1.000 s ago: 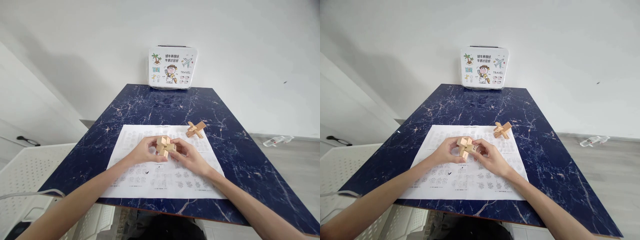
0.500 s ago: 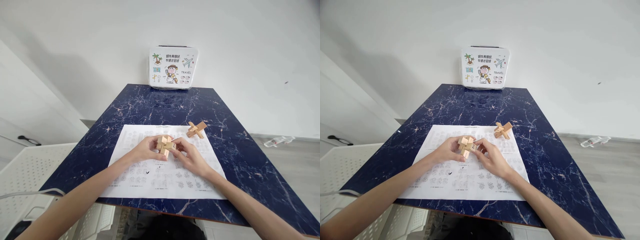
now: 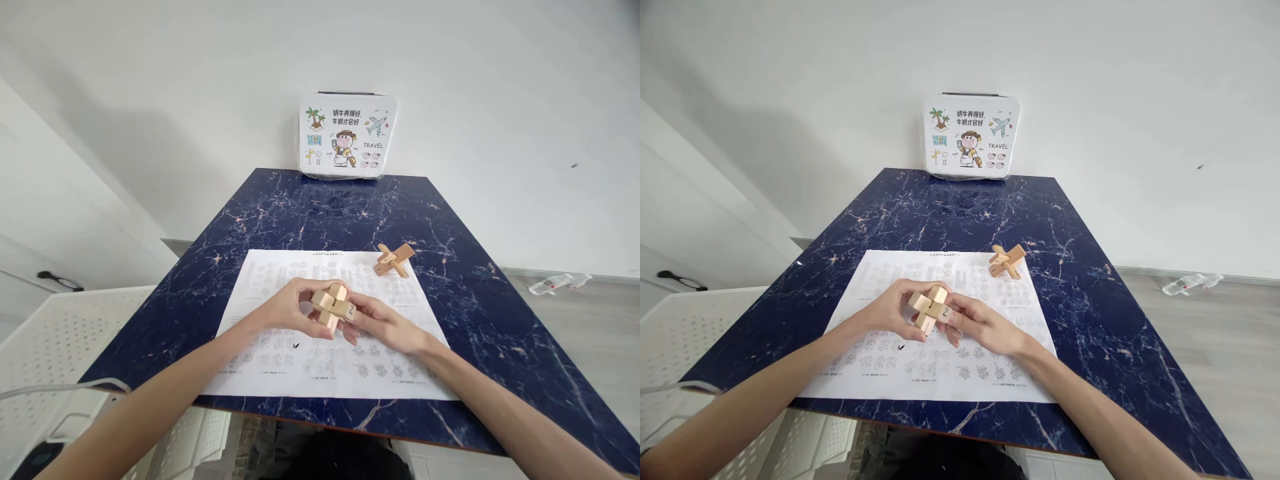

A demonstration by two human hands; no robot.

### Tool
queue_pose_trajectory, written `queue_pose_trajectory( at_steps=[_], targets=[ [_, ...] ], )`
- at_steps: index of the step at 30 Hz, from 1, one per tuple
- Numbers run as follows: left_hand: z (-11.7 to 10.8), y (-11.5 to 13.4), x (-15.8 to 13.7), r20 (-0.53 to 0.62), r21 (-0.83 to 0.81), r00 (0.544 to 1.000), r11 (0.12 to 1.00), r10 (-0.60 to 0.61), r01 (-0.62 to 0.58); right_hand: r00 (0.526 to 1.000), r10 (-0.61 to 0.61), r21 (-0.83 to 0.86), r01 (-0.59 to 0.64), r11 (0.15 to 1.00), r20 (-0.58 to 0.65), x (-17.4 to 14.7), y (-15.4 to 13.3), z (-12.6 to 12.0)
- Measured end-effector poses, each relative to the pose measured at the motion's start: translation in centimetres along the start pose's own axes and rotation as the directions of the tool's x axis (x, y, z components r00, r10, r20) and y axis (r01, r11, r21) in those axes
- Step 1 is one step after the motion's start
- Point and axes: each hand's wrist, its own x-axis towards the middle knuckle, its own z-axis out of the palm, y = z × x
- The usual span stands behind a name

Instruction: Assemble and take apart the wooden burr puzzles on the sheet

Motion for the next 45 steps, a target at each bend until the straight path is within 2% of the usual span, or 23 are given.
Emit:
queue_pose_trajectory(
  at_steps=[6, 8, 12, 16, 21, 25, 28, 33, 39, 45],
  targets=[
    [0.5, 0.5, -0.3, 0.027, -0.005, 1.000, 1.000, -0.002, 0.002, 0.991, 0.042, 0.207, -0.068, 0.976, 0.124, -0.1, 0.6, -0.2],
    [0.5, 0.4, -0.3, 0.014, -0.025, 1.000, 1.000, -0.008, 0.008, 0.992, 0.055, 0.225, -0.080, 0.971, 0.115, -0.1, 0.8, -0.2],
    [0.2, -0.4, 0.1, -0.061, -0.126, 0.998, 0.992, -0.022, 0.014, 0.997, 0.072, 0.273, -0.067, 0.960, -0.008, 0.1, 0.7, 0.0],
    [-0.1, -0.6, 0.4, -0.206, -0.161, 0.971, 0.983, -0.125, 0.093, 0.983, 0.081, 0.330, -0.021, 0.944, -0.167, 0.3, 0.5, 0.2],
    [-0.4, 0.5, 0.4, -0.444, -0.090, 0.870, 0.977, -0.215, 0.195, 0.909, 0.163, 0.446, 0.027, 0.895, -0.383, 0.6, 0.8, -0.8],
    [-0.7, 0.3, 0.6, -0.519, -0.078, 0.829, 0.977, -0.210, 0.199, 0.851, 0.218, 0.548, 0.095, 0.831, -0.478, 0.7, 1.2, -2.0],
    [-0.9, -0.3, 0.7, -0.532, -0.085, 0.821, 0.978, -0.207, 0.192, 0.849, 0.238, 0.578, 0.094, 0.811, -0.472, 0.7, 1.2, -2.4],
    [-1.0, -0.6, 0.8, -0.537, -0.105, 0.817, 0.977, -0.211, 0.184, 0.888, 0.260, 0.653, 0.058, 0.755, -0.379, 0.5, 0.9, -2.1],
    [-1.1, -0.6, 0.9, -0.558, -0.093, 0.803, 0.977, -0.211, 0.192, 0.939, 0.224, 0.606, -0.021, 0.795, -0.262, 0.5, 0.8, -1.0],
    [-1.4, -1.0, 0.7, -0.578, -0.067, 0.794, 0.981, -0.186, 0.181, 0.929, 0.235, 0.588, -0.024, 0.808, -0.285, 0.5, 0.5, -1.0]
  ],
)
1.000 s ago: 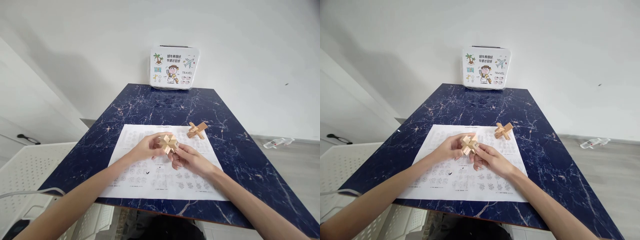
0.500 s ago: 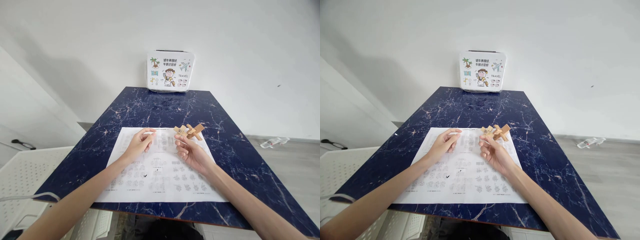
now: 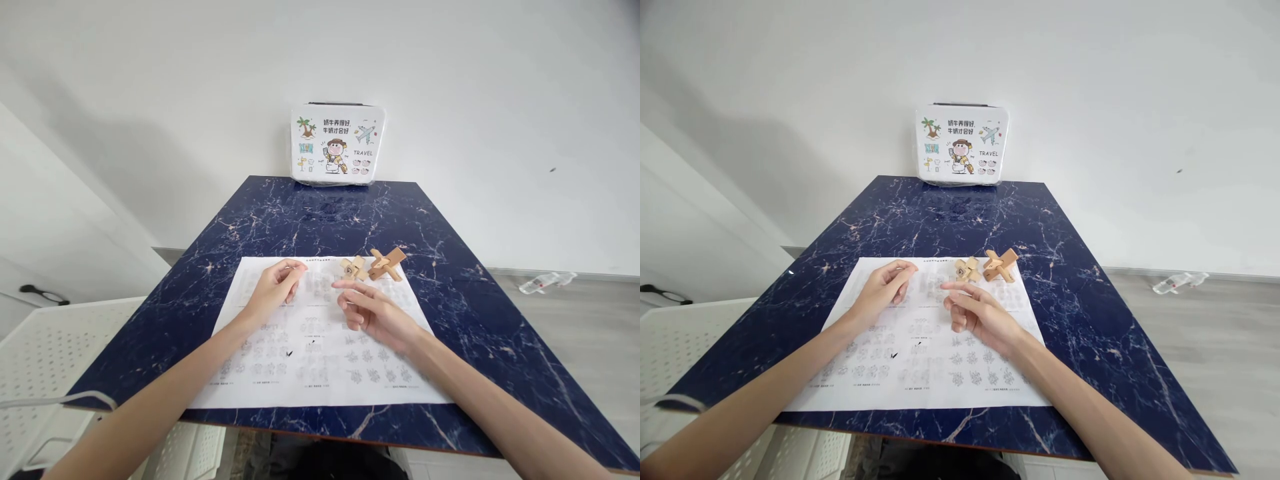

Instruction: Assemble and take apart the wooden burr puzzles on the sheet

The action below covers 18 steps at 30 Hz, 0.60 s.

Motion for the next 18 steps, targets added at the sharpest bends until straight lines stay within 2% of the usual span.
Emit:
queue_pose_trajectory(
  at_steps=[5, 11, 18],
  targets=[
    [-0.12, 0.22, 0.11, -0.020, 0.015, 1.000, 1.000, -0.018, 0.019, 0.995, 0.005, 0.019, -0.003, 1.000, -0.100, 0.40, -0.46, -0.62],
    [-0.11, 0.53, 0.18, -0.028, 0.028, 0.999, 0.999, -0.026, 0.027, 0.974, -0.061, 0.064, 0.076, 0.995, -0.219, 0.56, -0.67, -0.82],
    [-0.33, 0.50, 0.19, -0.033, 0.071, 0.999, 0.997, -0.033, 0.035, 0.967, -0.058, 0.044, 0.071, 0.996, -0.248, 0.44, -0.90, -0.43]
  ],
)
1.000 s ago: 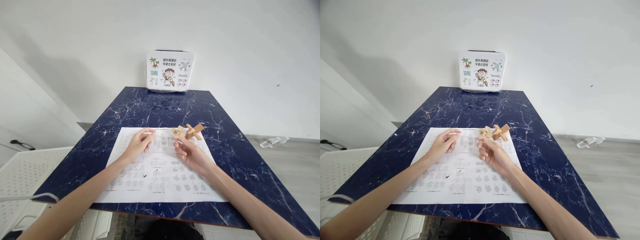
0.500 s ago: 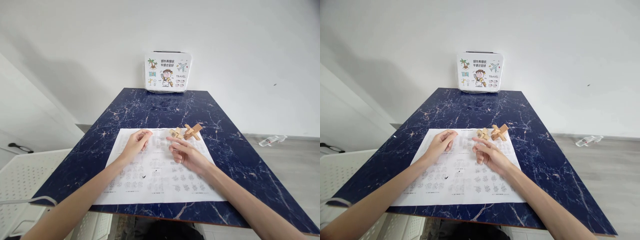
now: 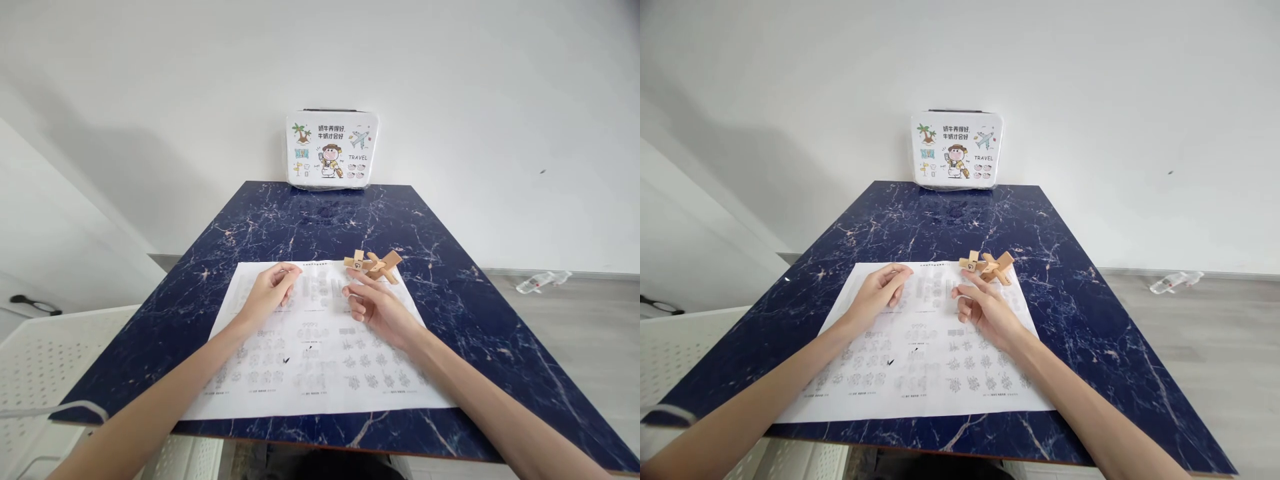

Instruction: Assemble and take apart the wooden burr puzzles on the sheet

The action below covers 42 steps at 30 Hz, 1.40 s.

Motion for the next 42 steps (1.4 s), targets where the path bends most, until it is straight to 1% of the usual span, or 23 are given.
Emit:
queue_pose_trajectory(
  at_steps=[9, 12, 14, 16, 18, 19, 22, 24, 25, 29, 33, 37, 42],
  targets=[
    [0.0, 0.3, 0.2, -0.008, 0.063, 0.999, 0.997, 0.050, -0.050, 0.997, -0.022, -0.174, 0.035, 0.984, 0.075, 0.0, 0.3, 0.1],
    [-0.1, 0.4, 0.1, -0.003, 0.095, 0.997, 0.993, 0.075, -0.075, 0.990, -0.026, -0.233, 0.059, 0.971, 0.139, 0.1, 0.5, 0.0],
    [-0.1, 0.2, 0.2, 0.000, 0.145, 0.995, 0.984, 0.104, -0.103, 0.982, -0.029, -0.295, 0.084, 0.952, 0.186, 0.3, 0.8, 0.0],
    [-0.1, -0.1, 0.2, 0.004, 0.234, 0.986, 0.958, 0.169, -0.166, 0.975, -0.052, -0.375, 0.132, 0.918, 0.216, 0.4, 1.1, 0.0],
    [-0.2, -0.6, 0.3, 0.022, 0.357, 0.962, 0.897, 0.273, -0.263, 0.970, -0.088, -0.455, 0.185, 0.871, 0.227, 0.4, 1.3, 0.0],
    [-0.3, -0.9, 0.4, 0.042, 0.424, 0.941, 0.847, 0.335, -0.321, 0.968, -0.102, -0.491, 0.204, 0.847, 0.227, 0.4, 1.4, 0.0],
    [-1.1, -1.6, 0.7, 0.123, 0.597, 0.848, 0.644, 0.515, -0.478, 0.971, -0.113, -0.578, 0.218, 0.786, 0.212, 0.2, 1.4, 0.1],
    [-1.8, -1.9, 1.0, 0.154, 0.662, 0.798, 0.539, 0.582, -0.521, 0.972, -0.112, -0.611, 0.216, 0.762, 0.205, 0.1, 1.2, 0.0],
    [-2.2, -1.9, 1.1, 0.161, 0.681, 0.788, 0.511, 0.594, -0.524, 0.972, -0.115, -0.618, 0.221, 0.754, 0.206, 0.0, 1.2, 0.0],
    [-3.3, -2.1, 1.7, 0.191, 0.704, 0.790, 0.480, 0.583, -0.524, 0.960, -0.140, -0.612, 0.263, 0.746, 0.243, -0.1, 1.0, -0.2],
    [-4.0, -2.5, 2.2, 0.208, 0.706, 0.792, 0.472, 0.574, -0.528, 0.959, -0.110, -0.588, 0.249, 0.770, 0.262, 0.0, 1.1, -0.5],
    [-4.6, -2.7, 2.8, 0.169, 0.718, 0.790, 0.475, 0.590, -0.509, 0.962, -0.133, -0.621, 0.257, 0.741, 0.240, -0.1, 1.0, -0.5],
    [-5.2, -2.7, 3.2, 0.137, 0.734, 0.810, 0.491, 0.570, -0.469, 0.957, -0.132, -0.652, 0.272, 0.708, 0.257, -0.1, 0.7, -0.3]
  ],
)
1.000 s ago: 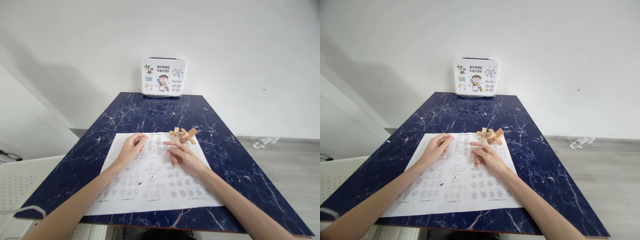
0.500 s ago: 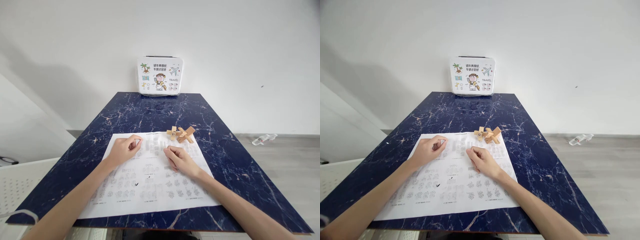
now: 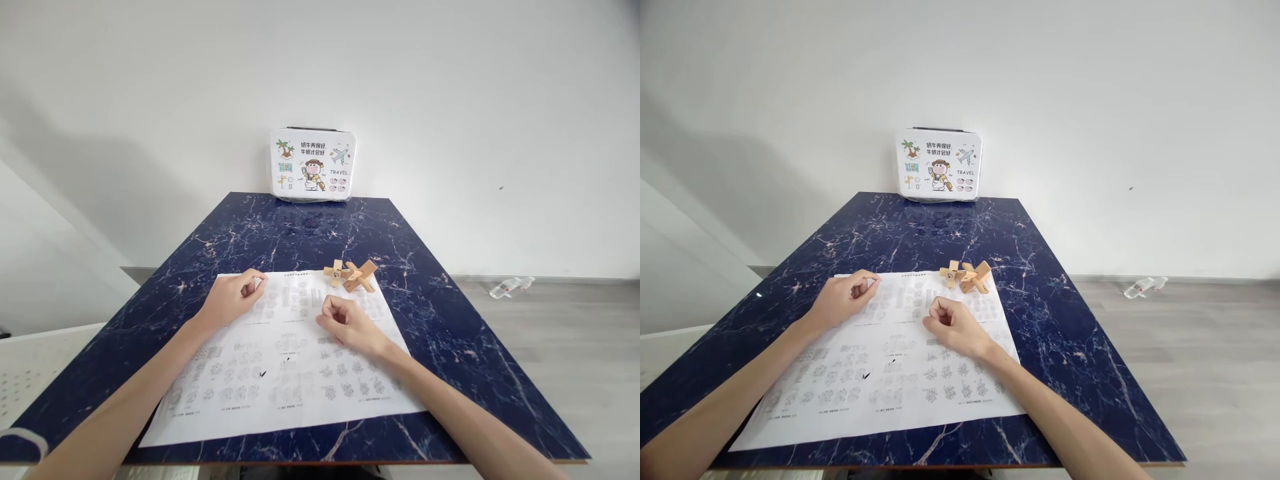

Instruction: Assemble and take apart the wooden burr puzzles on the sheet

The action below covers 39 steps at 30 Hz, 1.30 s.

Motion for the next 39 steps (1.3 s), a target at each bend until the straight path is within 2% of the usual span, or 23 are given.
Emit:
queue_pose_trajectory(
  at_steps=[11, 14, 16, 18, 20, 22, 24, 26, 27, 28, 32, 35, 39],
  targets=[
    [0.0, -0.6, -0.1, 0.063, 0.008, 0.996, 0.998, -0.057, 0.056, 0.998, -0.063, -0.051, 0.061, 0.997, -0.031, 0.0, 0.4, 0.3],
    [0.0, -0.9, -0.1, 0.053, 0.000, 0.995, 0.996, -0.087, 0.087, 0.988, -0.116, -0.095, 0.106, 0.990, -0.100, -0.1, 0.3, 0.3],
    [-0.1, -1.1, -0.1, 0.044, 0.003, 0.994, 0.995, -0.103, 0.103, 0.962, -0.199, -0.165, 0.170, 0.972, -0.184, -0.2, 0.2, 0.1],
    [-0.3, -1.2, 0.0, 0.038, 0.011, 0.993, 0.993, -0.114, 0.114, 0.905, -0.315, -0.267, 0.240, 0.933, -0.287, -0.3, 0.2, -0.5],
    [-0.4, -1.2, 0.1, 0.034, 0.013, 0.992, 0.992, -0.124, 0.124, 0.815, -0.426, -0.380, 0.278, 0.882, -0.393, -0.3, 0.1, -1.5],
    [-0.5, -1.2, 0.1, 0.027, 0.004, 0.991, 0.991, -0.132, 0.132, 0.696, -0.517, -0.479, 0.277, 0.833, -0.498, 0.0, 0.0, -2.7],
    [-0.5, -1.2, 0.2, 0.019, -0.014, 0.991, 0.991, -0.136, 0.136, 0.543, -0.600, -0.577, 0.239, 0.781, -0.587, 0.4, 0.1, -4.1],
    [-0.6, -1.2, 0.2, 0.017, -0.031, 0.990, 0.990, -0.139, 0.139, 0.452, -0.632, -0.646, 0.148, 0.749, -0.629, 1.0, 0.5, -5.4],
    [-0.6, -1.2, 0.2, 0.018, -0.036, 0.990, 0.989, -0.140, 0.141, 0.445, -0.615, -0.646, 0.101, 0.757, -0.651, 1.3, 0.8, -5.9],
    [-0.6, -1.2, 0.1, 0.020, -0.038, 0.990, 0.989, -0.141, 0.142, 0.465, -0.581, -0.626, 0.070, 0.776, -0.668, 1.6, 1.2, -6.3],
    [-0.5, -1.3, 0.0, 0.020, -0.032, 0.990, 0.990, -0.140, 0.141, 0.597, -0.409, -0.506, 0.005, 0.862, -0.690, 2.5, 2.9, -7.1],
    [-0.5, -1.3, 0.0, 0.021, -0.029, 0.990, 0.990, -0.137, 0.138, 0.671, -0.340, -0.478, -0.025, 0.878, -0.659, 2.9, 3.5, -7.2],
    [-0.4, -1.3, 0.1, 0.016, -0.030, 0.991, 0.991, -0.131, 0.131, 0.692, -0.331, -0.485, -0.031, 0.874, -0.642, 2.9, 3.5, -7.2]
  ],
)
